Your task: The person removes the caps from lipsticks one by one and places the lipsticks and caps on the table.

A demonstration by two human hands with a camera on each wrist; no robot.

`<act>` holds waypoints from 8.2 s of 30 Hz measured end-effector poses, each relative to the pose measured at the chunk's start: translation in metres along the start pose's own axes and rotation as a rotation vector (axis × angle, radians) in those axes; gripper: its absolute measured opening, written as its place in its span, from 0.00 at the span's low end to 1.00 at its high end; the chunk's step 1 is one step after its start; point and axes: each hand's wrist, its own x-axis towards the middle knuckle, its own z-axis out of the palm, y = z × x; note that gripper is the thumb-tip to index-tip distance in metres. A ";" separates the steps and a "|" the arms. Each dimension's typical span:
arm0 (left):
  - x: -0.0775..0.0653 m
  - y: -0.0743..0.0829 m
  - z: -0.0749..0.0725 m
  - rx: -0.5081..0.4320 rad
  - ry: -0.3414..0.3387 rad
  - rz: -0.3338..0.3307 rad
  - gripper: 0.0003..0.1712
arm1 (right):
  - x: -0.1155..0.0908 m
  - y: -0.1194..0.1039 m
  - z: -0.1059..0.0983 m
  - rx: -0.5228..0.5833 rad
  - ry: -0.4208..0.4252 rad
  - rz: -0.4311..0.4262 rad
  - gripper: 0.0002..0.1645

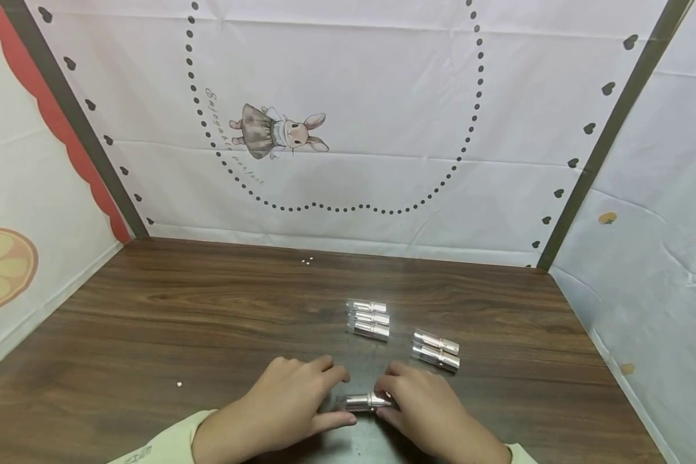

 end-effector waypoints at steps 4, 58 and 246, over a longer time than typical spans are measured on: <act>0.000 0.001 -0.001 0.003 0.024 -0.005 0.30 | 0.002 -0.002 -0.002 0.040 0.050 -0.035 0.09; 0.018 0.001 0.007 -0.015 0.157 0.011 0.16 | 0.006 0.005 -0.007 0.064 0.273 -0.167 0.10; 0.019 -0.003 0.016 -0.128 -0.110 0.023 0.15 | 0.009 0.061 -0.031 -0.115 0.052 0.222 0.23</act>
